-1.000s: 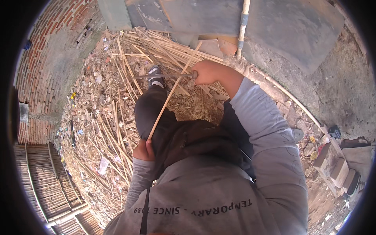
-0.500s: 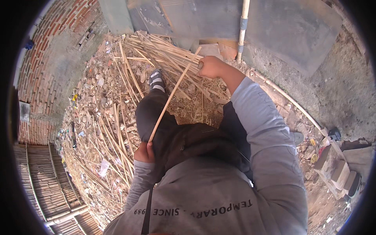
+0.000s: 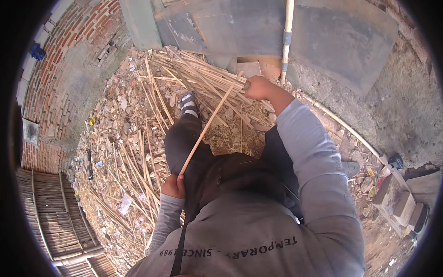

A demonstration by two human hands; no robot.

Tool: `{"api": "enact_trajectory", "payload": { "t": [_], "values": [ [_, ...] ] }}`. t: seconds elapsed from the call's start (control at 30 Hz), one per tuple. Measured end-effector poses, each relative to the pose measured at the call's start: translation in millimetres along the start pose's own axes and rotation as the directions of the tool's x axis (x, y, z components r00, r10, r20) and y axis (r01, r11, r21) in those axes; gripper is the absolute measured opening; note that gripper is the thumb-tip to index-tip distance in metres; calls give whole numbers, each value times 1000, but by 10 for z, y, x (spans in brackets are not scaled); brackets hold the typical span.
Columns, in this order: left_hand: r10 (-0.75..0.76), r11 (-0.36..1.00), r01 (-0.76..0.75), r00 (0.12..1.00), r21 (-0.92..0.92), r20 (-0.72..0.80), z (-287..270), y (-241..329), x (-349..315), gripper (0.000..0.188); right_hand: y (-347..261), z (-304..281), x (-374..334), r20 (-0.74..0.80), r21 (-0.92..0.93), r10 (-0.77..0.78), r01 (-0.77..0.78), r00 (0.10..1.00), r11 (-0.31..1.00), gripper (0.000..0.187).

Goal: The person uses a knife to shave and sharpen bamboo strips while sitting on the ground, handling each strip one at a time and adding it to a pile of finished strips.

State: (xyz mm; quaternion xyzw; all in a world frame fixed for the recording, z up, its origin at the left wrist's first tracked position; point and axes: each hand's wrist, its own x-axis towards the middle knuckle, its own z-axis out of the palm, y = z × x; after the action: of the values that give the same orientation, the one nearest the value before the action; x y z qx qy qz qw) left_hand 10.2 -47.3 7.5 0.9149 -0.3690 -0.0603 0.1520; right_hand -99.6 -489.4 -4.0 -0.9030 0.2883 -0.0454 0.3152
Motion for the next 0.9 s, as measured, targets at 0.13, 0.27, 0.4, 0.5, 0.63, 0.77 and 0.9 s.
{"api": "enact_trajectory", "payload": {
  "t": [0.13, 0.27, 0.4, 0.5, 0.63, 0.77, 0.9],
  "values": [
    [-30, 1000, 30, 999, -1, 22, -7, 6, -38, 38, -327, 62, -144, 113, -60, -204, 212, 972, 976, 41],
    [26, 999, -28, 999, -39, -44, 51, -23, -23, 37, -635, -127, -364, 173, -127, -336, 360, 926, 924, 40],
    [49, 995, -56, 996, -86, -78, 56, -61, -9, 36, -110, -125, 6, -107, 75, -70, 78, 992, 994, 44],
    [39, 998, -40, 999, -55, -15, -2, -13, -1, 33, 16, -238, 24, -50, 150, 116, -107, 992, 983, 44],
    [47, 996, -48, 999, -71, -22, 24, -9, 17, 31, -142, -254, -133, -82, 41, -33, 37, 996, 998, 38],
    [46, 997, -46, 999, -58, -10, 9, -1, 3, 33, -558, -190, -315, 92, -180, -183, 197, 979, 964, 38],
    [75, 996, -75, 997, -41, -9, 7, -38, 12, 34, -776, -116, -409, 265, -250, -290, 356, 920, 901, 39]
  ]
}}
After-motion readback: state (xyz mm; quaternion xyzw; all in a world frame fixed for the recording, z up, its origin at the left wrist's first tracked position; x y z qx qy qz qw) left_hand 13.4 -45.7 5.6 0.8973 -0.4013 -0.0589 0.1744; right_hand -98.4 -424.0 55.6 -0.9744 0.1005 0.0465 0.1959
